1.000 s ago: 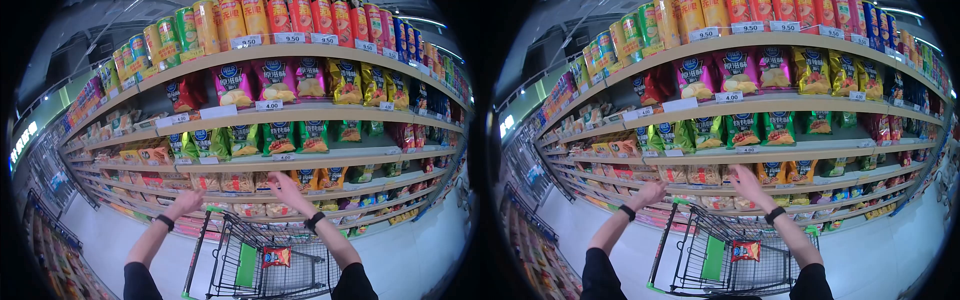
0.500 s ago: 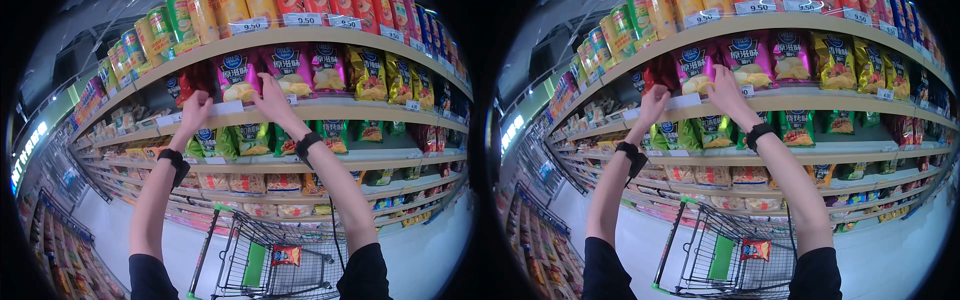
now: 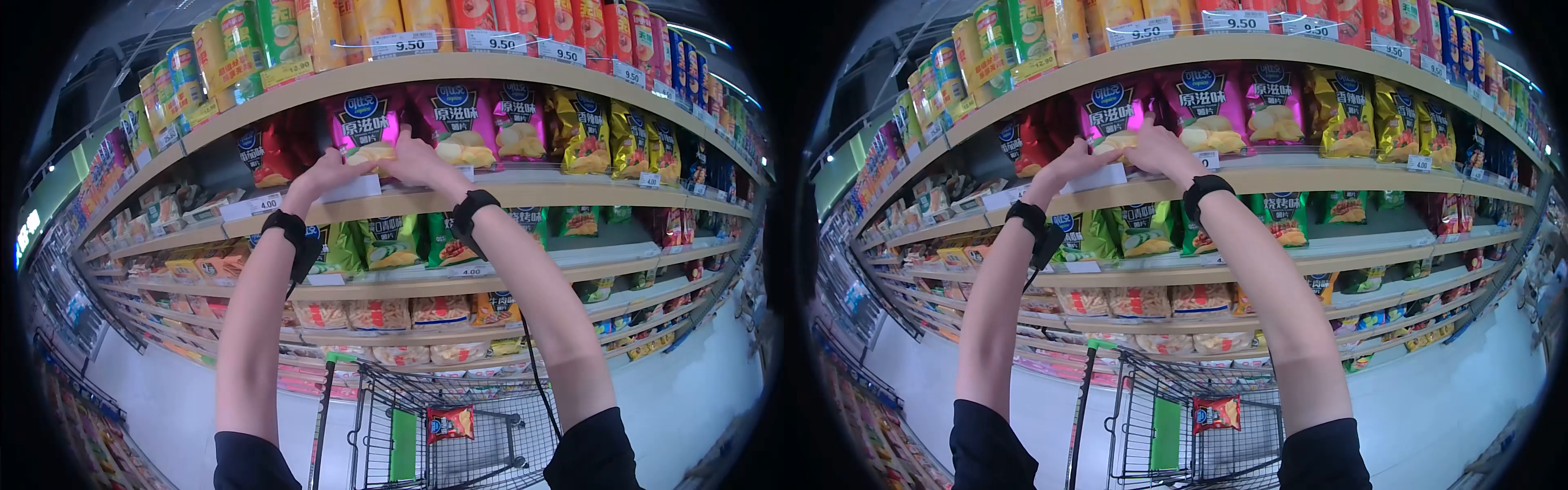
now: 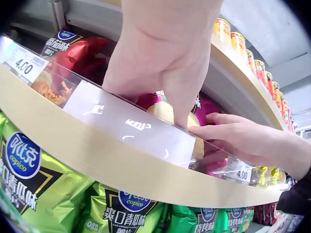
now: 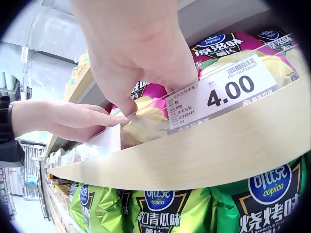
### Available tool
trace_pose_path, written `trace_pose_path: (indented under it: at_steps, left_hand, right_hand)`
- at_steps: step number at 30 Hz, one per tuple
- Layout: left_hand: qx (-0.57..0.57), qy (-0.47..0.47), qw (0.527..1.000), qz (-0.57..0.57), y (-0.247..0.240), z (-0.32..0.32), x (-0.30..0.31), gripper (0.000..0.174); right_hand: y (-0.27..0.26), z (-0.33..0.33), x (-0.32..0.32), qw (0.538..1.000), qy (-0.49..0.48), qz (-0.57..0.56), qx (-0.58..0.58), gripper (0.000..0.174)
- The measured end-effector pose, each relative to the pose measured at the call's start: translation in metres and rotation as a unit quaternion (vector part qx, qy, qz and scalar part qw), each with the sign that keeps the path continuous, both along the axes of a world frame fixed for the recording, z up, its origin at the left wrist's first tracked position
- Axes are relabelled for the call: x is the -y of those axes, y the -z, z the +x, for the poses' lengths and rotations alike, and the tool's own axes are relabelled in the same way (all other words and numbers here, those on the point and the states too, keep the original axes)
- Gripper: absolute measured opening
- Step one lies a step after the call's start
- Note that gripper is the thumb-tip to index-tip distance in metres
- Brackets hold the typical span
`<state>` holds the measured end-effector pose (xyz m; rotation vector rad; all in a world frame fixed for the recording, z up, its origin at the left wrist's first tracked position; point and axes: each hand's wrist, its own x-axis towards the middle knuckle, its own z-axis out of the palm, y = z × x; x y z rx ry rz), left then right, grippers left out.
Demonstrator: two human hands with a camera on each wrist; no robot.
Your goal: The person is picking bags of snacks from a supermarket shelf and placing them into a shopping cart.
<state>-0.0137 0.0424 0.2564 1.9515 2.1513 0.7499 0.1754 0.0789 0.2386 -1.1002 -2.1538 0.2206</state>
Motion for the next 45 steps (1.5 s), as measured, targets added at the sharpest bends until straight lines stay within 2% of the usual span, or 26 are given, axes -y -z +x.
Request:
trace_pose_path:
  at_steps: [1,4,7,8,11,12,15,16,19,22,25,26,29,31,32,33,35,36,37,39,41,42,45]
  left_hand:
    - [-0.012,0.01,1.0,-0.007,-0.001,0.001,0.001,0.111]
    - [0.058,0.051,0.997,0.017,-0.003,-0.016,0.001,0.107]
    - [0.133,0.023,0.982,0.131,-0.008,-0.023,0.006,0.098]
    - [0.175,0.056,0.975,0.126,-0.009,-0.025,0.012,0.1]
    - [0.245,0.088,0.96,0.106,-0.016,-0.024,0.024,0.098]
    - [0.278,0.069,0.953,0.102,-0.015,-0.024,0.024,0.087]
    - [0.375,0.101,0.92,0.054,-0.024,-0.031,0.027,0.071]
    - [0.435,0.144,0.888,0.034,-0.028,-0.027,0.037,0.055]
    - [0.506,0.211,0.837,0.011,-0.032,-0.016,0.06,0.05]
    - [0.487,0.224,0.844,-0.019,-0.022,-0.01,0.084,0.047]
    - [0.497,0.23,0.837,-0.014,0.004,-0.012,0.105,0.048]
    - [0.502,0.229,0.834,0.001,0.017,-0.015,0.111,0.049]
    - [0.501,0.21,0.839,0.023,0.063,-0.019,0.134,0.052]
    - [0.521,0.179,0.835,0.006,0.093,-0.017,0.157,0.053]
    - [0.512,0.16,0.844,0.004,0.109,-0.017,0.168,0.054]
    - [0.503,0.143,0.852,0.004,0.122,-0.014,0.179,0.054]
    - [0.501,0.176,0.847,-0.016,0.141,-0.005,0.205,0.057]
    - [0.445,0.162,0.881,0.002,0.159,-0.004,0.209,0.059]
    - [0.425,0.168,0.889,-0.01,0.167,0.002,0.219,0.062]
    - [0.441,0.183,0.878,-0.025,0.176,0.014,0.235,0.063]
    - [0.422,0.178,0.889,-0.026,0.192,0.022,0.247,0.065]
    - [0.411,0.175,0.894,-0.024,0.199,0.026,0.251,0.067]
    - [0.428,0.178,0.883,-0.078,0.218,0.043,0.259,0.07]
  right_hand:
    - [0.001,-0.001,0.0,1.0,-0.001,-0.011,0.0,0.093]
    - [-0.003,-0.002,0.006,0.997,-0.051,-0.022,-0.047,0.092]
    - [-0.011,-0.007,0.014,0.989,-0.092,-0.005,-0.12,0.094]
    - [-0.015,-0.009,0.016,0.986,-0.09,-0.041,-0.131,0.093]
    - [-0.011,-0.021,0.0,0.978,-0.088,0.036,-0.184,0.091]
    - [-0.011,-0.022,0.001,0.975,-0.096,0.044,-0.198,0.09]
    - [-0.013,-0.022,0.007,0.964,-0.117,0.049,-0.235,0.089]
    - [-0.016,-0.022,0.012,0.961,-0.122,0.041,-0.246,0.088]
    - [-0.019,-0.018,0.033,0.954,-0.135,0.017,-0.268,0.086]
    - [-0.011,-0.013,0.047,0.953,-0.134,-0.005,-0.272,0.083]
    - [0.011,-0.008,0.059,0.931,-0.182,-0.031,-0.316,0.081]
    - [0.022,-0.008,0.058,0.93,-0.192,-0.011,-0.313,0.078]
    - [0.05,0.003,0.093,0.89,-0.25,-0.124,-0.361,0.08]
    - [0.077,0.011,0.109,0.902,-0.243,-0.094,-0.343,0.08]
    - [0.089,0.017,0.119,0.897,-0.247,-0.136,-0.341,0.079]
    - [0.104,0.021,0.128,0.876,-0.258,-0.176,-0.368,0.079]
    - [0.138,0.027,0.143,0.826,-0.276,-0.259,-0.419,0.077]
    - [0.149,0.032,0.149,0.819,-0.278,-0.278,-0.418,0.077]
    - [0.163,0.036,0.159,0.81,-0.277,-0.303,-0.419,0.077]
    - [0.185,0.046,0.182,0.782,-0.267,-0.35,-0.442,0.075]
    - [0.203,0.053,0.203,0.742,-0.252,-0.39,-0.483,0.074]
    - [0.213,0.054,0.21,0.737,-0.252,-0.386,-0.494,0.074]
    - [0.235,0.06,0.232,0.773,-0.201,-0.37,-0.475,0.072]
